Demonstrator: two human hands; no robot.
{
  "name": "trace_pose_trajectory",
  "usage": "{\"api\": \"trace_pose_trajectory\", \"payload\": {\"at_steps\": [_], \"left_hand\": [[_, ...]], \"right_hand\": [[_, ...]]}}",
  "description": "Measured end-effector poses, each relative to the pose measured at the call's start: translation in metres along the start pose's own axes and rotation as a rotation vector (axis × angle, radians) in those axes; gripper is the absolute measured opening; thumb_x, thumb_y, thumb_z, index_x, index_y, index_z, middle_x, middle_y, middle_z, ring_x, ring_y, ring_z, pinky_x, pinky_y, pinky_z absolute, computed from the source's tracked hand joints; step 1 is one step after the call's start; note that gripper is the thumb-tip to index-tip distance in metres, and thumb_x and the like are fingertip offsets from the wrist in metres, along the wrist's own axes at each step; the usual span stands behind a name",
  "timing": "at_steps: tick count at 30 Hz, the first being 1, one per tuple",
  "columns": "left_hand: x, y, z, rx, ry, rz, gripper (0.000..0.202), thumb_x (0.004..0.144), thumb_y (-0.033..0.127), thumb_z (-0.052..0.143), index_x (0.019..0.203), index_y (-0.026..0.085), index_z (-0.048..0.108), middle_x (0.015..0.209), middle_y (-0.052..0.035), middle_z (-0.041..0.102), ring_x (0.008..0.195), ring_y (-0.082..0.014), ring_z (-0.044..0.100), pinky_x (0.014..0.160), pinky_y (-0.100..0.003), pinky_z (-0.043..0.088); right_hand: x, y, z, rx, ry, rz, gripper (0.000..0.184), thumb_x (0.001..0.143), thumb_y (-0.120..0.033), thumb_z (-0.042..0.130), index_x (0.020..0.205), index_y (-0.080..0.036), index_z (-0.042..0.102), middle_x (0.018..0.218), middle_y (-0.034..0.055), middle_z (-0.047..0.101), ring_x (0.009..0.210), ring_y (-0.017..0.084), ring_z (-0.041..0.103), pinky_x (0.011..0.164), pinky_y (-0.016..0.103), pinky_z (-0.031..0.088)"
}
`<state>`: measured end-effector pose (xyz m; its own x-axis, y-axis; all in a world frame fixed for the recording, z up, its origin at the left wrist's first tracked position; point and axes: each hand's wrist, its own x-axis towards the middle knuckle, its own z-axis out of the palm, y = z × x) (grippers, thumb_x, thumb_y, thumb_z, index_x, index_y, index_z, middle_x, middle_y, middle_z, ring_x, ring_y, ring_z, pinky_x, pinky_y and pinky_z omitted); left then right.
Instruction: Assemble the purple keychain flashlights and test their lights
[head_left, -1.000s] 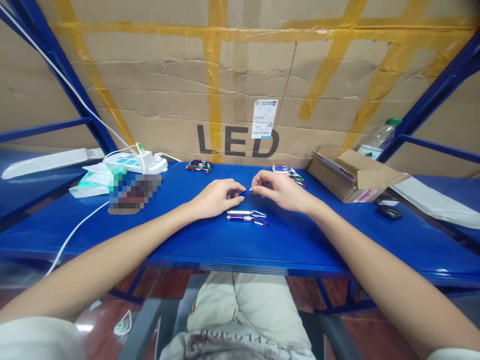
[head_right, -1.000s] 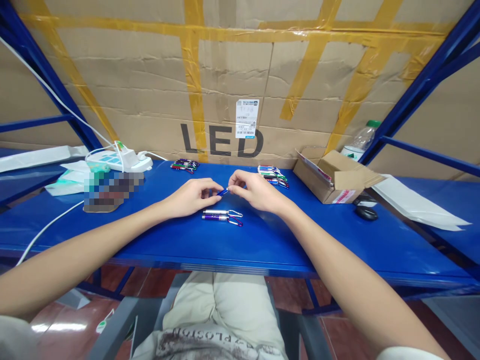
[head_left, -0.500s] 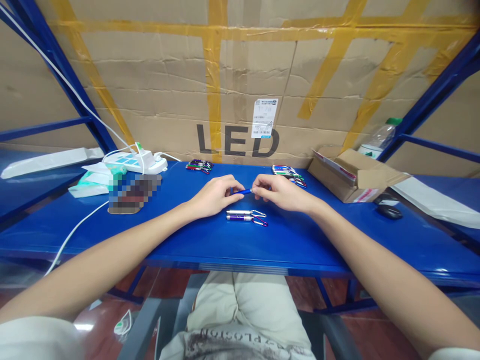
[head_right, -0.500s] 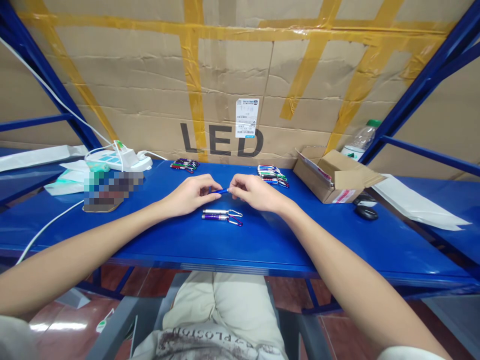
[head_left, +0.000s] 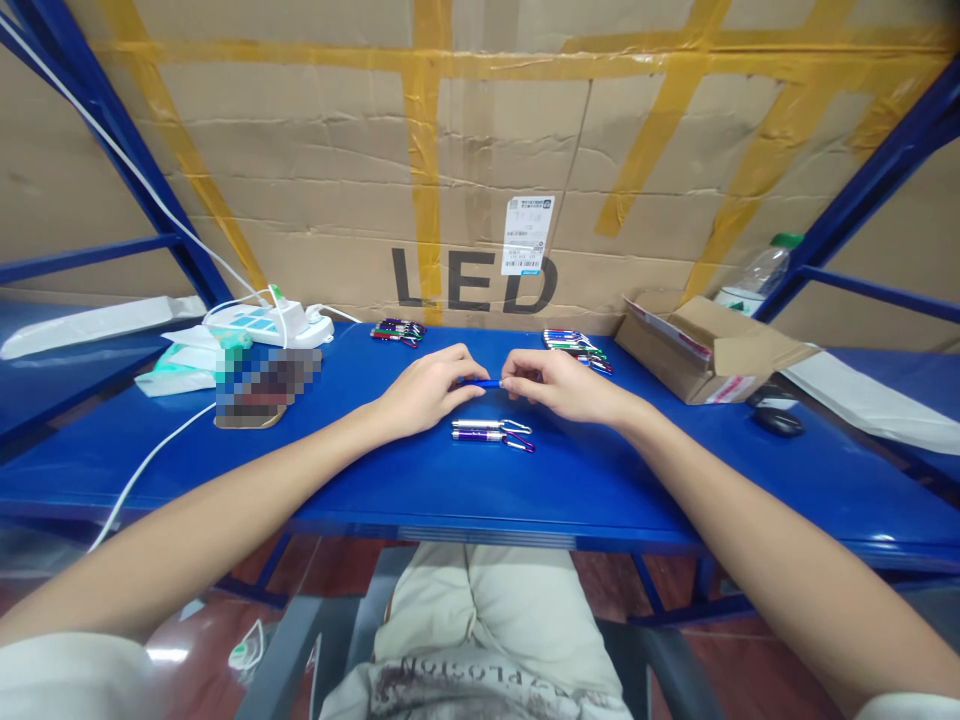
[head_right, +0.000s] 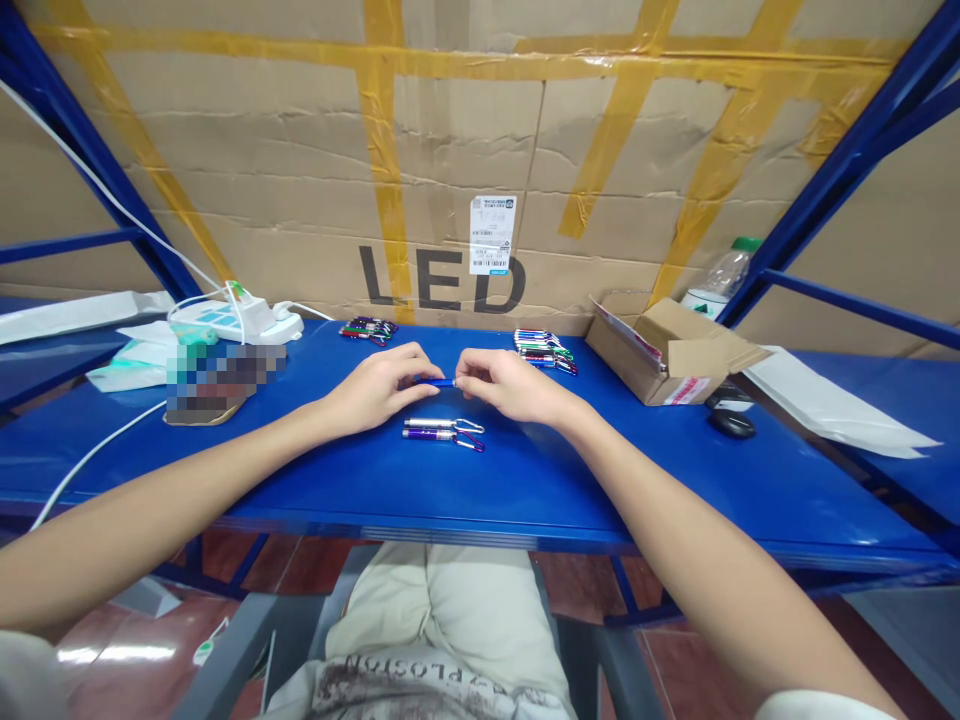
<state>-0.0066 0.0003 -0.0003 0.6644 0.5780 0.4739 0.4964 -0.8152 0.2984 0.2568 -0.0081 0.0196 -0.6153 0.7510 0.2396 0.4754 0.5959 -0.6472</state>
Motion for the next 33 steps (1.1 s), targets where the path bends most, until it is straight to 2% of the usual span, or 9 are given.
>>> {"api": "trace_pose_trajectory", "payload": {"at_steps": [6,12,15,20,24,33], "left_hand": [[0.0,0.0,0.001,0.022,-0.01,0.013,0.027,0.112,0.035,0.056,0.124,0.021,0.076,0.113,-0.0087,0.068,0.105,-0.0252,0.069,0.096,-0.038,0.054],[-0.001,-0.002,0.003,0.022,-0.007,0.015,0.031,0.114,0.035,0.05,0.127,0.02,0.074,0.119,-0.0102,0.068,0.111,-0.0264,0.068,0.1,-0.04,0.054],[-0.001,-0.002,0.004,0.02,0.008,0.017,0.03,0.114,0.035,0.051,0.125,0.021,0.075,0.118,-0.0096,0.069,0.11,-0.0257,0.069,0.098,-0.039,0.055],[-0.001,-0.001,0.003,0.059,0.003,0.033,0.024,0.112,0.034,0.055,0.118,0.021,0.075,0.113,-0.0085,0.069,0.106,-0.0247,0.069,0.093,-0.037,0.055],[-0.002,-0.001,0.001,0.093,0.022,0.097,0.022,0.112,0.033,0.056,0.116,0.019,0.073,0.112,-0.009,0.068,0.103,-0.0238,0.068,0.092,-0.036,0.055],[-0.004,0.0,-0.002,0.232,0.065,0.184,0.024,0.114,0.032,0.051,0.113,0.019,0.071,0.107,-0.0085,0.063,0.094,-0.0211,0.063,0.082,-0.033,0.053]], "right_hand": [[0.0,0.0,0.001,-0.132,0.042,-0.056,0.021,0.105,-0.038,0.058,0.095,-0.022,0.07,0.084,0.002,0.072,0.075,0.02,0.058,0.073,0.032,0.041],[0.0,0.001,0.002,-0.229,0.088,-0.137,0.021,0.107,-0.037,0.057,0.099,-0.023,0.07,0.09,0.0036,0.073,0.081,0.022,0.062,0.077,0.033,0.042],[0.0,0.002,0.003,-0.222,0.102,-0.124,0.021,0.107,-0.038,0.056,0.099,-0.024,0.07,0.089,0.0035,0.073,0.08,0.022,0.062,0.076,0.033,0.043],[0.001,0.003,0.008,-0.067,0.068,-0.013,0.023,0.103,-0.041,0.06,0.092,-0.022,0.068,0.082,0.0021,0.073,0.074,0.02,0.061,0.071,0.032,0.045],[0.003,0.006,0.009,0.133,0.044,0.074,0.023,0.098,-0.042,0.066,0.088,-0.021,0.065,0.081,0.0021,0.074,0.069,0.018,0.062,0.066,0.031,0.047],[0.007,0.001,0.01,0.499,0.029,0.266,0.019,0.083,-0.034,0.077,0.074,-0.019,0.069,0.072,0.0022,0.072,0.058,0.012,0.052,0.058,0.028,0.045]]}}
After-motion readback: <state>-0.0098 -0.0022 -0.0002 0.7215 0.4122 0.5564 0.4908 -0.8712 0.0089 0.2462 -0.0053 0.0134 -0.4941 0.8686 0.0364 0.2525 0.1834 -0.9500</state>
